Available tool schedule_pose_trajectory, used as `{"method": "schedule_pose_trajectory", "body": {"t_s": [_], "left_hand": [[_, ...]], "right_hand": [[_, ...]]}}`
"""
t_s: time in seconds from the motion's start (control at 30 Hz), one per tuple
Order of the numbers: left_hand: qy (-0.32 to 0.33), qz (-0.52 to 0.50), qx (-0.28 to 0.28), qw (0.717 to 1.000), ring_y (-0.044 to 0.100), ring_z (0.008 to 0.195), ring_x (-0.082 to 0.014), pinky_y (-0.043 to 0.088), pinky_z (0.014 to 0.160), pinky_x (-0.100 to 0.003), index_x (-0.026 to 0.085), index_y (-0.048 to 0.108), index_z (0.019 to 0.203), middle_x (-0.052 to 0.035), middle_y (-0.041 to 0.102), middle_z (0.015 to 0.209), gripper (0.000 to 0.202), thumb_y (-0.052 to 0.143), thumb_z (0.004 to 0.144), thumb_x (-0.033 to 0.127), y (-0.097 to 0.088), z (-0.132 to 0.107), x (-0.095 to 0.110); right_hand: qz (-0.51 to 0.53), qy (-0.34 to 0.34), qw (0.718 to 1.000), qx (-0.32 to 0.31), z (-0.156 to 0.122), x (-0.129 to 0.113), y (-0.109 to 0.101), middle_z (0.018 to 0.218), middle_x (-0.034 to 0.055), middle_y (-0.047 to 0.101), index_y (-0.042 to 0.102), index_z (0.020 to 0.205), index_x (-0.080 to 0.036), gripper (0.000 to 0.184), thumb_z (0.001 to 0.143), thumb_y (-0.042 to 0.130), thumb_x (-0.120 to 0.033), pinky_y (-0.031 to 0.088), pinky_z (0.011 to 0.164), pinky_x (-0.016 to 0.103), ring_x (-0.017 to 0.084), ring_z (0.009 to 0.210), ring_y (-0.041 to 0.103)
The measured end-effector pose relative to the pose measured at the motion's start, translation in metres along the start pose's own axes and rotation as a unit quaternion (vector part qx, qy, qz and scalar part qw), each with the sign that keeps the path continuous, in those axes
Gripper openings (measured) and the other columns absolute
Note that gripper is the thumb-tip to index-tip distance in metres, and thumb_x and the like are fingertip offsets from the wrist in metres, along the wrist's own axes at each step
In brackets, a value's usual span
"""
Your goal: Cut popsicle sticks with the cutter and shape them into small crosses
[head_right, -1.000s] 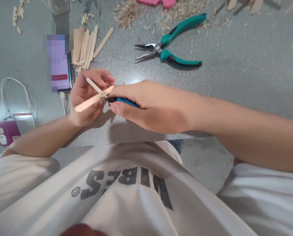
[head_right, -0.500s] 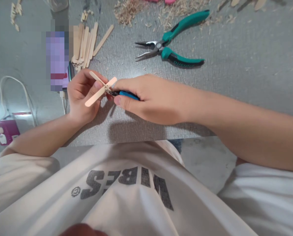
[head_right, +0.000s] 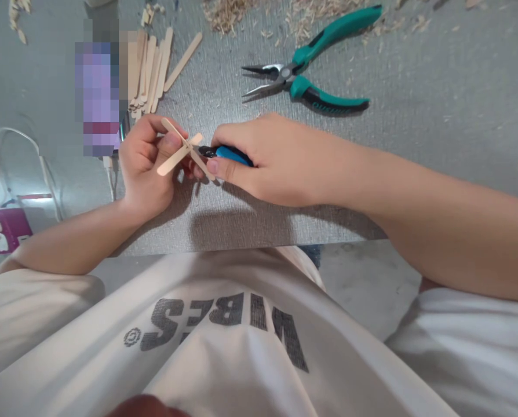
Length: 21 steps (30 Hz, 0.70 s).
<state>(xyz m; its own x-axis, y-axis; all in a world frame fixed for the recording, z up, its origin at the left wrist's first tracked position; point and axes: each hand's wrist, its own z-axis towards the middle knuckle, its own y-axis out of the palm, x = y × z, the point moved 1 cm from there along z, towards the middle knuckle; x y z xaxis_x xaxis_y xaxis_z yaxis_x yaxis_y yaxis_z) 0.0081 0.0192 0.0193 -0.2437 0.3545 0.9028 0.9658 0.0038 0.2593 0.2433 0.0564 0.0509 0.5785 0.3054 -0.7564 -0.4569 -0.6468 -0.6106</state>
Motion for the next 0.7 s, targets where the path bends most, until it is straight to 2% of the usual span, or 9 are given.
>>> {"method": "schedule_pose_trajectory", "body": {"t_s": [0.17,0.33,0.43,0.57,0.7], "left_hand": [[0.055,0.034,-0.038,0.997,0.075,0.073,-0.0161,0.062,0.076,-0.029,0.027,0.07,0.114,0.0026,0.078,0.084,0.017,0.086,0.116,0.03,-0.0017,0.0015,-0.0013],[0.008,0.032,-0.016,0.999,0.081,0.088,-0.018,0.062,0.084,-0.028,0.028,0.072,0.122,0.004,0.075,0.091,0.032,0.094,0.102,0.015,-0.003,0.0,-0.001],[-0.015,0.044,-0.016,0.999,0.084,0.096,-0.02,0.062,0.086,-0.028,0.027,0.073,0.13,0.0036,0.073,0.094,0.04,0.095,0.099,0.013,-0.0033,-0.0019,0.0002],[-0.023,0.033,-0.014,0.999,0.083,0.093,-0.0174,0.061,0.084,-0.027,0.027,0.074,0.129,0.0036,0.072,0.094,0.031,0.091,0.105,0.018,-0.0048,-0.0026,-0.0019],[-0.011,0.043,-0.017,0.999,0.079,0.086,-0.0159,0.059,0.079,-0.027,0.028,0.076,0.125,0.0033,0.074,0.093,0.031,0.095,0.103,0.019,-0.007,-0.0019,-0.0045]], "right_hand": [[-0.034,0.006,0.999,-0.004,0.0019,0.0019,0.0036,0.078,-0.0004,0.061,0.08,0.126,-0.026,0.035,0.126,0.063,-0.057,0.032,0.074,0.04,0.021,0.072,0.051],[-0.034,-0.01,0.999,0.016,0.0026,0.0048,0.004,0.073,-0.0014,0.061,0.082,0.121,-0.027,0.03,0.125,0.07,-0.054,0.033,0.073,0.039,0.02,0.069,0.049],[-0.01,-0.027,0.999,0.028,0.0014,0.0071,0.0033,0.071,-0.0018,0.059,0.082,0.117,-0.026,0.029,0.125,0.072,-0.052,0.032,0.072,0.039,0.02,0.069,0.049],[-0.021,-0.006,1.0,0.012,0.0017,0.0066,0.0036,0.069,-0.0023,0.056,0.082,0.116,-0.027,0.025,0.124,0.073,-0.048,0.031,0.072,0.04,0.02,0.068,0.047],[-0.028,0.009,1.0,0.011,0.0033,0.0046,0.0055,0.068,-0.0016,0.052,0.082,0.112,-0.027,0.026,0.123,0.074,-0.049,0.029,0.072,0.042,0.022,0.067,0.042]]}}
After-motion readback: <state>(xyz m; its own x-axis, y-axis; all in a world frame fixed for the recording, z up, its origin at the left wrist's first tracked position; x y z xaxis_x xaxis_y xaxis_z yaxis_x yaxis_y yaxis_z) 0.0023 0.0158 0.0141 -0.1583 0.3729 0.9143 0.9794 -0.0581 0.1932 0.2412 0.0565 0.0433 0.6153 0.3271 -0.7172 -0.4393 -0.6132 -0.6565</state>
